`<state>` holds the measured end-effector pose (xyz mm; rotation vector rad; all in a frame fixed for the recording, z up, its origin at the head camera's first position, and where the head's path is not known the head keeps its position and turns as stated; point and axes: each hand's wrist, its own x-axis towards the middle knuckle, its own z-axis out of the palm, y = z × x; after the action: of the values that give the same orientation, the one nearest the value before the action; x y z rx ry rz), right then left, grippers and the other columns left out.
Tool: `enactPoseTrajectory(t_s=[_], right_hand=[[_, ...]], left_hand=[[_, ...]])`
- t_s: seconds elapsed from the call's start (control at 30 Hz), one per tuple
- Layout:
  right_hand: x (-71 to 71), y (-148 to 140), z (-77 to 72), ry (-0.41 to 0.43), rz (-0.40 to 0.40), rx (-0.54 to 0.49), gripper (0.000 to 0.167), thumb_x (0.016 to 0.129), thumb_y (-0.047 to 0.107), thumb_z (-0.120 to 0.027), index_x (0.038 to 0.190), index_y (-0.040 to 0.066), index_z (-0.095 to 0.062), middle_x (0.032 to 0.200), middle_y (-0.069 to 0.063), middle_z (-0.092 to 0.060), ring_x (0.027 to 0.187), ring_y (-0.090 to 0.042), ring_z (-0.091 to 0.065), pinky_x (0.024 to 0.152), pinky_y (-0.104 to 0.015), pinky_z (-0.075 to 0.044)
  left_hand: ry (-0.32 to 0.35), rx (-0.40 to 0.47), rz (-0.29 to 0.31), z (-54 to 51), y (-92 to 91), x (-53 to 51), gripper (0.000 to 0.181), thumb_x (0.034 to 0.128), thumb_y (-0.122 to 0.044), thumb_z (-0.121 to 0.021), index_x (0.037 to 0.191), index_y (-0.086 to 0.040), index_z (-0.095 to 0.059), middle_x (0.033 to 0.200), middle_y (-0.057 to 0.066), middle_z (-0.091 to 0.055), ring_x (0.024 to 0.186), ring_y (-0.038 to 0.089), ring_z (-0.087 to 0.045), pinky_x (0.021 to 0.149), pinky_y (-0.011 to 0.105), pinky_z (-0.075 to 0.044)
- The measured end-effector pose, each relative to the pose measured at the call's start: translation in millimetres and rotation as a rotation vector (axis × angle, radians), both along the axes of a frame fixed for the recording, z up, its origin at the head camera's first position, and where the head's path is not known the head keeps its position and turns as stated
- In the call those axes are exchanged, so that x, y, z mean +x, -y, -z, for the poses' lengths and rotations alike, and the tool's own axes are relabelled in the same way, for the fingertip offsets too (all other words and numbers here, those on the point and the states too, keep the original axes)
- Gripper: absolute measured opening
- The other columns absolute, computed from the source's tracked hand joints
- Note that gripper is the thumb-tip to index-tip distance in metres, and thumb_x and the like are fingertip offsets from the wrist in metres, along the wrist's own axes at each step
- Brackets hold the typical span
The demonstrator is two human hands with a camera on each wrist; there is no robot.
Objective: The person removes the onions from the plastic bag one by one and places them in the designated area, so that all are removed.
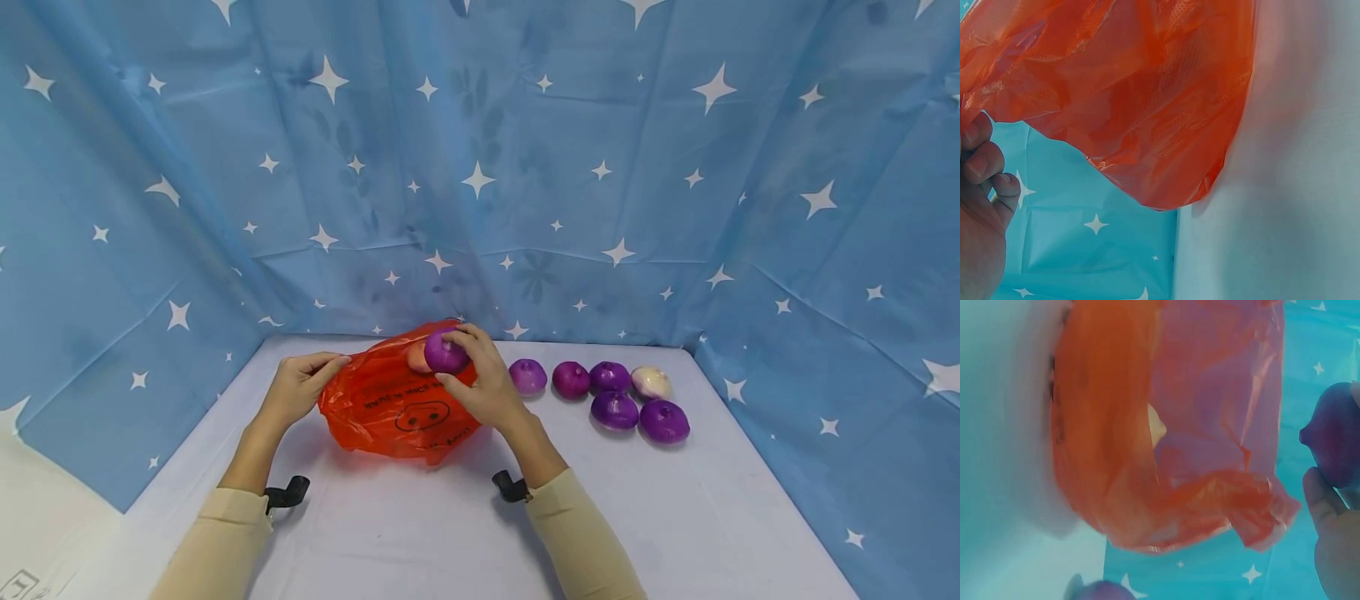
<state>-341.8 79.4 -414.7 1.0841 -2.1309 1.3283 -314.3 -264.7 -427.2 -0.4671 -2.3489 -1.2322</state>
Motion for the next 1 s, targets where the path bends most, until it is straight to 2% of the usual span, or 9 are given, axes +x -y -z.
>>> enactPoseTrajectory(t_s=[0.23,0.4,0.53,0.7,0.77,1.0], right_hand=[[-2.4,-16,-6.2,-0.019,0.068,0.007,0.058,0.09,0.015,-0.081,0.143,0.018,-0.056,0.148,-0.008,-0.053,0.137,-0.027,-0.052,0.107,-0.052,-0.052],[-2.6,-23,-10.9,-0.018,0.083,0.006,0.059,0.089,0.015,-0.082,0.142,0.016,-0.056,0.143,-0.008,-0.057,0.129,-0.026,-0.058,0.104,-0.053,-0.054],[-2.0,-28,-13.9,-0.001,0.1,0.029,0.059,0.091,0.019,-0.081,0.143,0.016,-0.054,0.141,-0.008,-0.058,0.12,-0.025,-0.06,0.096,-0.048,-0.056],[-1.0,-37,-17.8,0.044,0.147,0.045,0.061,0.091,0.024,-0.08,0.144,0.018,-0.051,0.142,-0.007,-0.057,0.118,-0.023,-0.057,0.084,-0.039,-0.058],[-1.2,-40,-19.0,0.059,0.172,0.048,0.061,0.091,0.026,-0.08,0.144,0.019,-0.05,0.142,-0.006,-0.057,0.118,-0.023,-0.057,0.084,-0.038,-0.059],[-3.2,-54,-24.0,0.123,0.191,0.024,0.06,0.089,0.023,-0.08,0.141,0.016,-0.053,0.139,-0.01,-0.059,0.116,-0.028,-0.06,0.09,-0.05,-0.059]], left_hand=[[0.011,-0.018,-0.011,-1.1,-0.2,0.7,0.022,0.1022,-0.034,-0.068,0.109,-0.02,-0.082,0.085,-0.002,-0.076,0.063,0.016,-0.055,0.055,0.025,-0.044],[0.013,-0.023,-0.017,-1.7,-0.5,2.3,0.021,0.1023,-0.034,-0.068,0.109,-0.02,-0.082,0.08,-0.001,-0.072,0.06,0.016,-0.051,0.053,0.026,-0.041],[0.013,-0.024,-0.02,-2.0,-0.5,3.3,0.022,0.1026,-0.034,-0.068,0.11,-0.019,-0.082,0.08,-0.002,-0.073,0.059,0.016,-0.051,0.053,0.026,-0.041],[0.005,-0.023,-0.017,-1.6,-0.5,3.3,0.022,0.1028,-0.033,-0.068,0.109,-0.019,-0.082,0.086,-0.001,-0.076,0.062,0.015,-0.056,0.055,0.026,-0.045],[0.005,-0.023,-0.015,-1.3,-0.6,3.0,0.022,0.1028,-0.033,-0.068,0.11,-0.019,-0.082,0.086,-0.001,-0.076,0.062,0.015,-0.055,0.054,0.026,-0.044],[0.006,-0.025,-0.016,-1.0,-1.2,2.0,0.022,0.1026,-0.033,-0.068,0.11,-0.018,-0.082,0.088,0.0,-0.077,0.063,0.016,-0.056,0.055,0.026,-0.045]])
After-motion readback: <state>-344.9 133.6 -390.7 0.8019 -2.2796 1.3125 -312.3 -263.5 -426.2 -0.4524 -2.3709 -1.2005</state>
